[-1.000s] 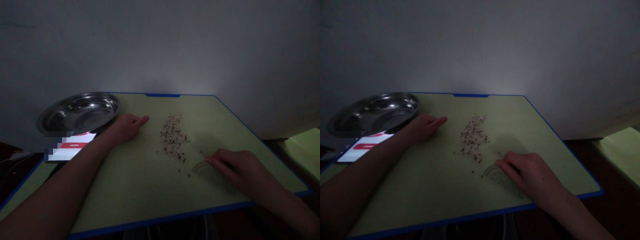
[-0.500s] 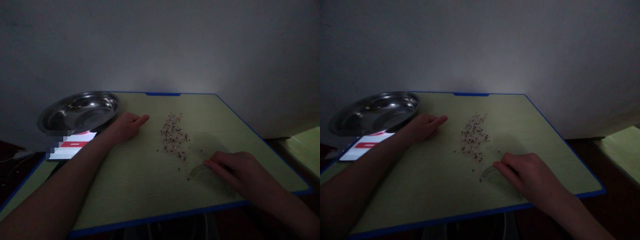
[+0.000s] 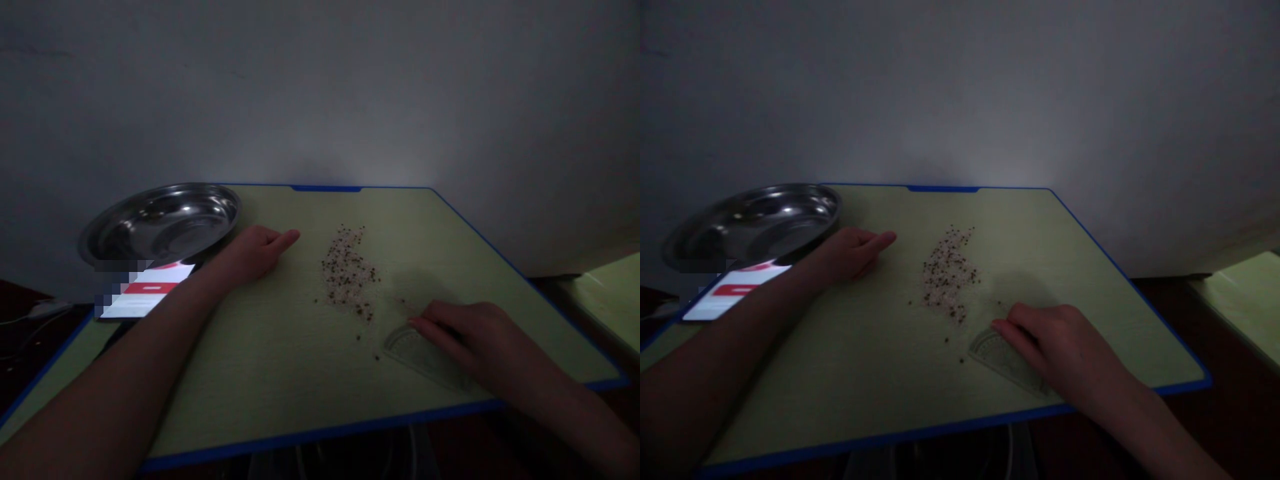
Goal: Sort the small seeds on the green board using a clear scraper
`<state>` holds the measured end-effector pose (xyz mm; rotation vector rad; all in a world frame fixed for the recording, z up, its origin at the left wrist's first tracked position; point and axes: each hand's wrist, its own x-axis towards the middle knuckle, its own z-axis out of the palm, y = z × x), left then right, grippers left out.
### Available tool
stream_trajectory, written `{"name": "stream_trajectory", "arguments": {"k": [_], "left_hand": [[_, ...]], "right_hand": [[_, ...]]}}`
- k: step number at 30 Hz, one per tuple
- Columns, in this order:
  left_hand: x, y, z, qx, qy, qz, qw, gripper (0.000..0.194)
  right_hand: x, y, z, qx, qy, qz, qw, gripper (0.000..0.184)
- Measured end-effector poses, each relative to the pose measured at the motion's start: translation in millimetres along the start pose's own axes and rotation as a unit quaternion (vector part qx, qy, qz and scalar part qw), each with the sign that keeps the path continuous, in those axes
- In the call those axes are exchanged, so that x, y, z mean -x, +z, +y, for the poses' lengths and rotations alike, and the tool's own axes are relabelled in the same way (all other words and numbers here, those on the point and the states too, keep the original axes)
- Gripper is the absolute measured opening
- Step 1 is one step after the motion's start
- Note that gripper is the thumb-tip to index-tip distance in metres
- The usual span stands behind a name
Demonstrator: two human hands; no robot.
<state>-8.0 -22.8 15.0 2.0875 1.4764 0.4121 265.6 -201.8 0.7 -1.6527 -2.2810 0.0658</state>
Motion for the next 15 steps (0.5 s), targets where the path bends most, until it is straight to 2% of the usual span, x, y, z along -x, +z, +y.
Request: {"name": "stream_trajectory", "arguments": {"k": [7, 15], "left_hand": [[-0.8, -0.3, 0.5, -0.012, -0.009, -0.008, 1.000, 0.056], [-1.6, 0.0, -0.8, -0.021, -0.003, -0.008, 1.000, 0.055]], "right_hand": [[0.2, 2.0, -5.2, -0.007, -0.017, -0.019, 1.000, 0.046], [-6.0, 5.5, -9.1, 0.004, -0.034, -0.005, 0.999, 0.048]]}}
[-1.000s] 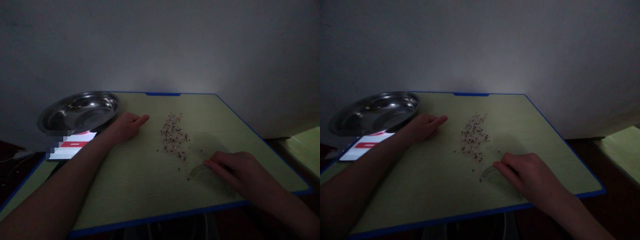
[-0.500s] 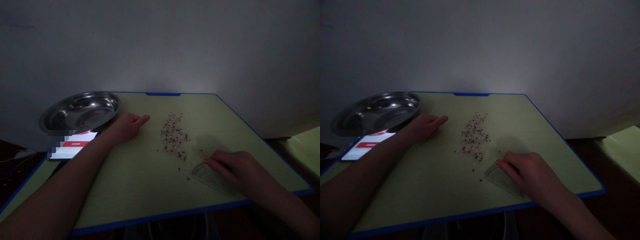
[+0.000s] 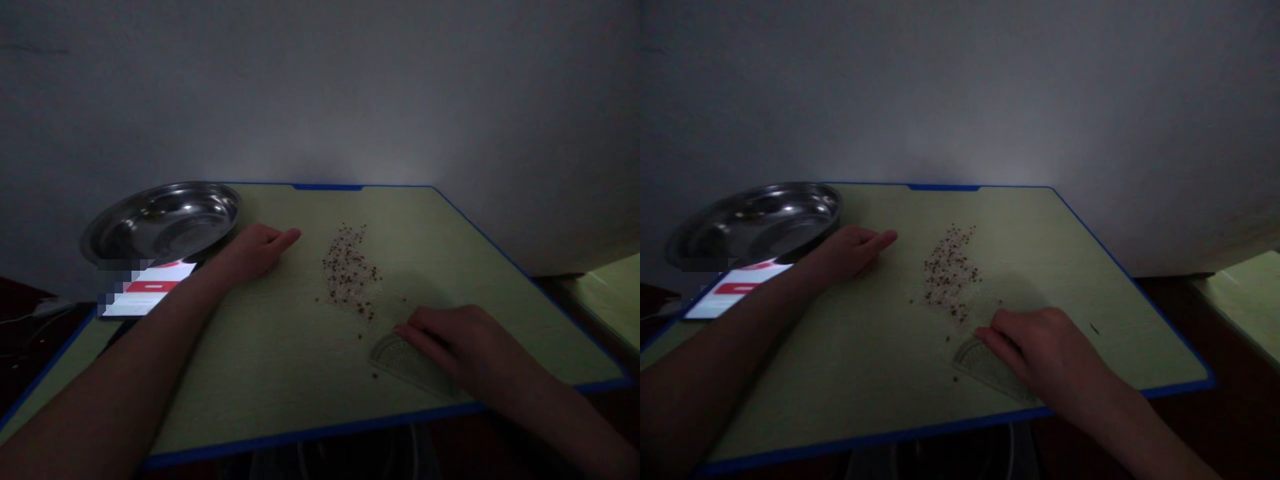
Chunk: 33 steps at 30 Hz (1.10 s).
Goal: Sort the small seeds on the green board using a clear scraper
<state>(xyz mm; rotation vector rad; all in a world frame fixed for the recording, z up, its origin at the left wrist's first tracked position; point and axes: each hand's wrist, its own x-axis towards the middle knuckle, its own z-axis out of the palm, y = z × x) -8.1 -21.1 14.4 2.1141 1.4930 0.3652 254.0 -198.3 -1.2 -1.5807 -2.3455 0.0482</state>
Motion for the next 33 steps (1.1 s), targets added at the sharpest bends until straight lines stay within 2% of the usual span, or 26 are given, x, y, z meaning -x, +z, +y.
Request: {"name": "stream_trajectory", "arguments": {"k": [7, 12, 17, 20, 23, 26, 33], "left_hand": [[0.5, 1.4, -0.7, 0.011, -0.001, -0.001, 1.000, 0.055], [0.8, 1.2, 0.4, 0.013, 0.001, 0.004, 1.000, 0.054], [0.9, 0.4, 0.3, 0.008, 0.009, 0.001, 1.000, 0.055], [-0.1, 1.0, -1.2, 0.005, 0.008, -0.003, 1.000, 0.055], [-1.0, 1.9, -2.0, 0.006, 0.005, 0.002, 1.000, 0.055], [-1.0, 1.8, -1.1, 0.000, 0.012, 0.002, 1.000, 0.055], [1.1, 0.5, 1.1, -0.001, 0.012, 0.005, 1.000, 0.055]], "right_hand": [[-3.5, -2.0, 14.9, 0.070, 0.029, 0.047, 0.996, 0.051], [-0.9, -3.9, 2.6, 0.005, -0.015, 0.018, 1.000, 0.050], [-6.4, 0.0, -6.0, 0.000, -0.030, -0.002, 1.000, 0.051], [-6.6, 0.0, 2.3, 0.032, -0.031, 0.004, 0.999, 0.052], [-3.2, -3.2, 16.1, 0.057, -0.004, 0.019, 0.998, 0.053], [-0.4, -6.0, 22.6, 0.043, 0.016, 0.025, 0.999, 0.051], [-5.6, 2.2, -4.0, -0.021, -0.030, -0.042, 0.998, 0.049]]}}
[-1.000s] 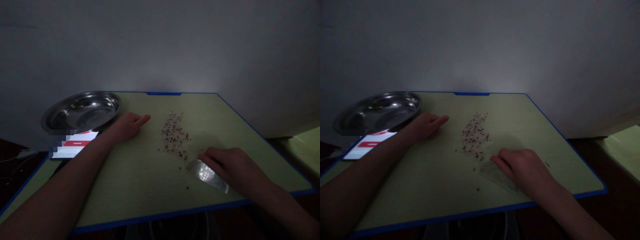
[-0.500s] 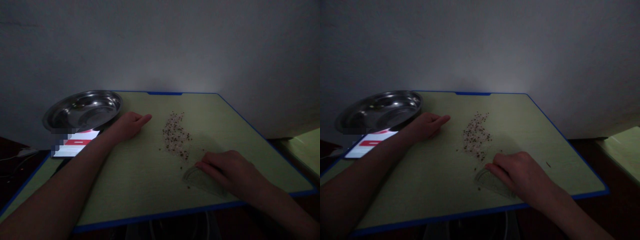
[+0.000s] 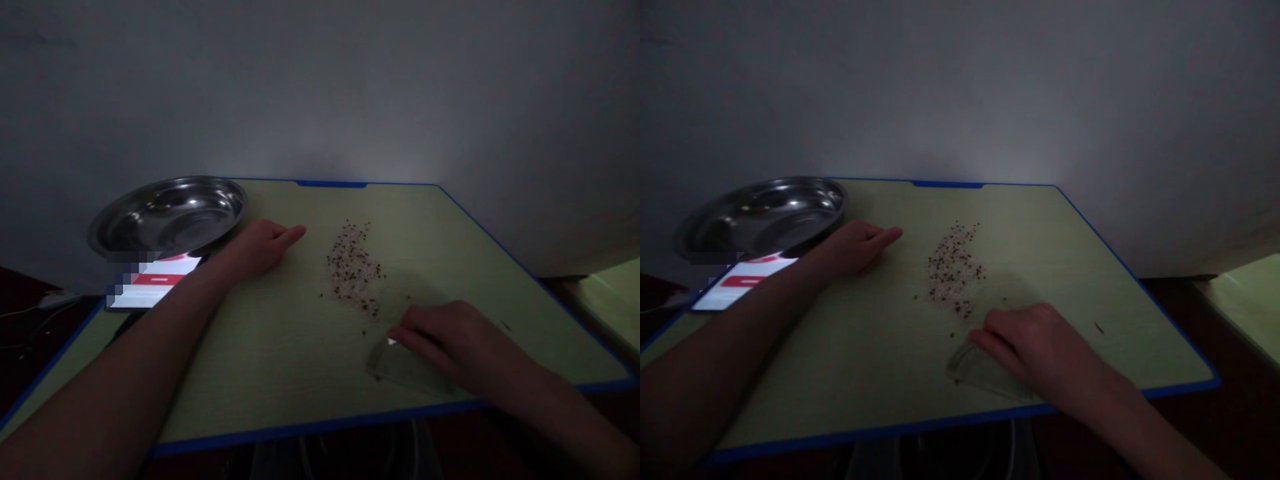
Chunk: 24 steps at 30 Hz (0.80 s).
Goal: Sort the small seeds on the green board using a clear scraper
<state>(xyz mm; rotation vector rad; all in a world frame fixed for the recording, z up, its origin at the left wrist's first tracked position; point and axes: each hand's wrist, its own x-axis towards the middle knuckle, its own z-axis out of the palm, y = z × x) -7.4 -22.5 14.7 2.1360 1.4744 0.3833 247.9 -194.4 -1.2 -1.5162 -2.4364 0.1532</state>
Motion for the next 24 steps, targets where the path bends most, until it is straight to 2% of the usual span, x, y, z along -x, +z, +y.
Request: {"name": "stream_trajectory", "arguments": {"k": [5, 8, 12, 17, 24], "left_hand": [[-0.1, 0.0, -0.8, -0.004, -0.004, -0.005, 1.000, 0.055], [-0.5, 0.3, -1.1, -0.002, 0.000, 0.000, 1.000, 0.054], [-0.8, 0.7, -2.2, 0.003, 0.015, -0.002, 1.000, 0.055], [-0.3, 0.7, -2.1, 0.005, 0.012, 0.000, 1.000, 0.054], [-0.4, 1.3, -2.2, 0.002, 0.012, -0.002, 1.000, 0.055]], "right_hand": [[5.4, -0.5, -18.6, -0.034, -0.011, -0.048, 0.998, 0.048], [9.9, -4.7, -19.1, -0.040, -0.015, -0.065, 0.997, 0.046], [4.6, -9.2, -2.6, -0.041, 0.024, -0.013, 0.999, 0.046], [-7.6, -7.9, 16.0, 0.024, 0.073, 0.041, 0.996, 0.043], [-25.4, -3.7, 4.9, 0.097, 0.036, 0.041, 0.994, 0.046]]}}
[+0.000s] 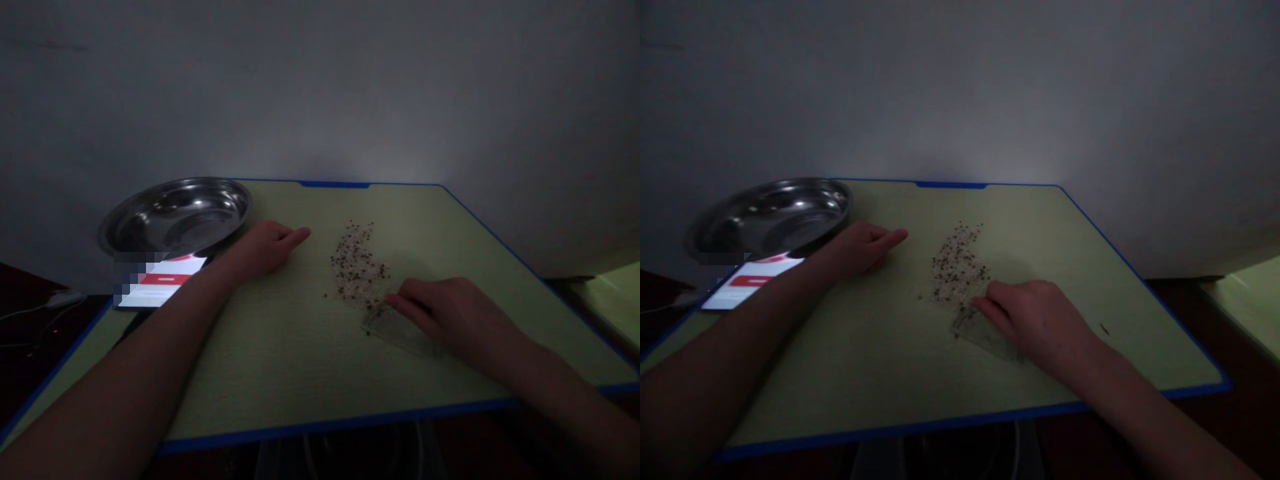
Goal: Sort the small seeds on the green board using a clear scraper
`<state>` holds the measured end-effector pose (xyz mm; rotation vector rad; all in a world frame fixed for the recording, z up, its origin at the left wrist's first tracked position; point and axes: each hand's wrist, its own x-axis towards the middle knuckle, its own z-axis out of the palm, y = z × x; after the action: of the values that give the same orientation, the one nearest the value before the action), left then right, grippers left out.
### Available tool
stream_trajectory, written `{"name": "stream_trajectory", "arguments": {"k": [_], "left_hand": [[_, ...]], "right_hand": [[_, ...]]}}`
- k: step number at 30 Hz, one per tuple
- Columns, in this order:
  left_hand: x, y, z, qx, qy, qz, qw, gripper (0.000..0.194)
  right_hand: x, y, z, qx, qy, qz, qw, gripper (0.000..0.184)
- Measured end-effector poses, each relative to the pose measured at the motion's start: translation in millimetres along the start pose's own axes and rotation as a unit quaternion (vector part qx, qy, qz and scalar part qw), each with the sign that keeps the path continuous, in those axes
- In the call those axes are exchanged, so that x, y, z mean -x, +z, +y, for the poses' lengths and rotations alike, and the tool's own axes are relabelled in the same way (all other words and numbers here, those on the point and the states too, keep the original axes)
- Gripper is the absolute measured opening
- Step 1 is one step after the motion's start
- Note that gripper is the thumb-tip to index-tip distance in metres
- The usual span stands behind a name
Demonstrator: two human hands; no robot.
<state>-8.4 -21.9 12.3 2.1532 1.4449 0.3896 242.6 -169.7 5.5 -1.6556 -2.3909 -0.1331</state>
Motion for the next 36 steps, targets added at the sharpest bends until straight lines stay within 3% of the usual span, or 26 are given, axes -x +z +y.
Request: {"name": "stream_trajectory", "arguments": {"k": [5, 12, 15, 20, 28, 32, 36], "left_hand": [[0.3, 0.0, 0.0, 0.004, 0.002, 0.009, 1.000, 0.055], [1.1, -0.1, 1.2, 0.007, -0.005, 0.000, 1.000, 0.055], [1.3, 0.3, 1.2, 0.010, 0.005, 0.002, 1.000, 0.054], [1.4, 0.4, 0.7, 0.008, 0.006, 0.003, 1.000, 0.055], [1.2, -1.2, 0.8, -0.001, 0.003, -0.003, 1.000, 0.054], [-0.3, -0.9, -1.7, -0.003, 0.002, -0.007, 1.000, 0.055], [-0.7, -1.0, -1.2, 0.001, -0.007, -0.012, 1.000, 0.054]], "right_hand": [[-4.1, 1.9, -14.8, -0.038, -0.046, -0.052, 0.997, 0.042], [18.3, -7.2, -36.7, -0.148, -0.081, -0.149, 0.974, 0.035], [24.2, -11.2, -29.8, -0.131, -0.078, -0.109, 0.982, 0.042], [22.6, -7.0, -2.7, -0.070, -0.013, -0.009, 0.997, 0.049], [16.1, -1.6, 29.3, 0.010, 0.080, 0.003, 0.997, 0.044], [8.8, -1.5, 27.0, 0.017, 0.072, 0.002, 0.997, 0.044], [6.5, -2.4, 16.5, -0.045, 0.030, -0.027, 0.998, 0.042]]}}
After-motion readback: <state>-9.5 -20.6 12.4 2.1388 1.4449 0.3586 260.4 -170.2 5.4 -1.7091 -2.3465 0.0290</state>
